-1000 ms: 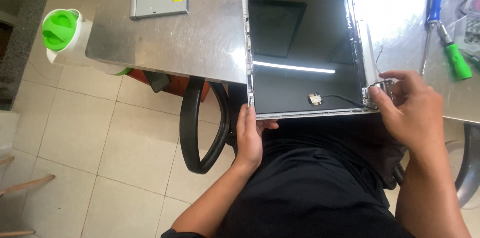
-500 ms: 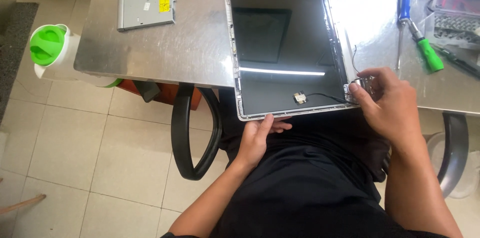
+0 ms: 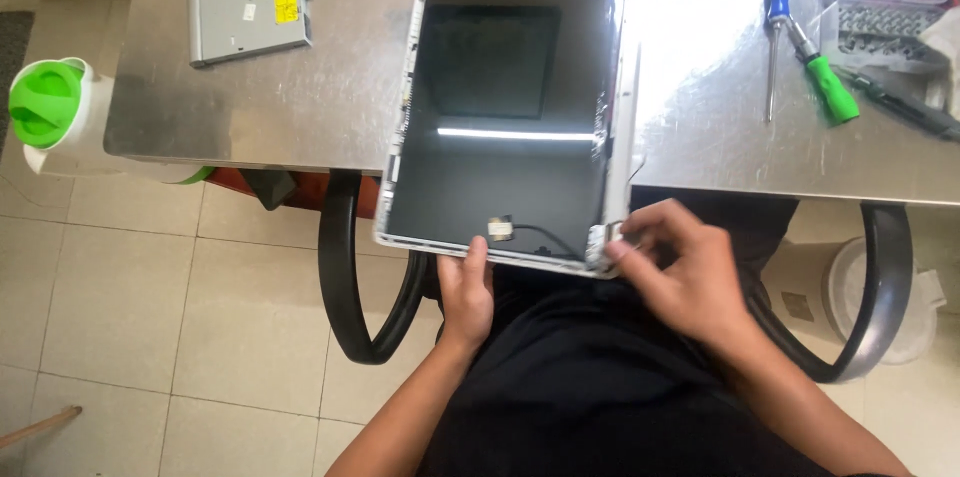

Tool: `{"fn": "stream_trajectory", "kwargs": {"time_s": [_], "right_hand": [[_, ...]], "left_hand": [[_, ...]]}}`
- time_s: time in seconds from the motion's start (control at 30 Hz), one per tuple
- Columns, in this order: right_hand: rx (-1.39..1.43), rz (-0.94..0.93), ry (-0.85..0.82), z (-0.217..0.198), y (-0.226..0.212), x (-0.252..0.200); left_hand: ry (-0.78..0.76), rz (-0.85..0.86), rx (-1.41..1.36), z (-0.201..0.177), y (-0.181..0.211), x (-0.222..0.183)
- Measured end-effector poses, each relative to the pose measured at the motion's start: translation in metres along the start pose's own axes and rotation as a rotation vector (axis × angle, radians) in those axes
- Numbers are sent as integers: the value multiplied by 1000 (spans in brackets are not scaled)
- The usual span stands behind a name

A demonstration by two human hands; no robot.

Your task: Unscrewing the hinges from a laptop screen assembly using a manual screwdriver on a repair bench.

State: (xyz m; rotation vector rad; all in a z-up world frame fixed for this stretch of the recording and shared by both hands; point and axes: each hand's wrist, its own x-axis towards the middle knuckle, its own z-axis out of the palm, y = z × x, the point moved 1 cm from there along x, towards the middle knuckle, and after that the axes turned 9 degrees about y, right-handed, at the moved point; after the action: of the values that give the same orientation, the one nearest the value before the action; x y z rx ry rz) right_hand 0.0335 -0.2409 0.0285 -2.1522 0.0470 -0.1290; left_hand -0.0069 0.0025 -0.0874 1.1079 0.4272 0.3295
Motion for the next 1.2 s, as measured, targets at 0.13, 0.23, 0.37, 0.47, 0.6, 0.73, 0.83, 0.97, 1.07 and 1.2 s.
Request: {"fn": "stream_trajectory", "kwargs": {"time_s": [0.13, 0.23, 0.37, 0.47, 0.6, 0.73, 0.83, 0.97, 1.07, 1.2], "right_hand": [[204, -58, -205, 14, -13, -10], [301, -105, -311, 16, -15, -8], [354, -67, -302, 19, -6, -1], [381, -14, -256, 19, 1, 4], [422, 21, -272, 18, -2, 1], [491, 55, -282, 15, 8, 3], [515, 77, -216, 6, 34, 12], [480, 89, 20, -24, 33, 21], [427, 147, 420, -38, 27, 29], [561, 213, 412, -60, 29, 39]], "left_hand": [[-61, -27, -60, 2, 3, -5], [-11, -37, -231, 16, 16, -9], [4, 5, -279, 15, 15, -6], [-10, 33, -307, 26, 26, -9], [-9, 15, -352, 21, 26, -5], [99, -21, -339, -11, 9, 10], [223, -25, -326, -73, -23, 31], [338, 28, -268, -139, -5, 45], [201, 116, -315, -113, 69, 42], [103, 27, -507, -115, 90, 54]]}}
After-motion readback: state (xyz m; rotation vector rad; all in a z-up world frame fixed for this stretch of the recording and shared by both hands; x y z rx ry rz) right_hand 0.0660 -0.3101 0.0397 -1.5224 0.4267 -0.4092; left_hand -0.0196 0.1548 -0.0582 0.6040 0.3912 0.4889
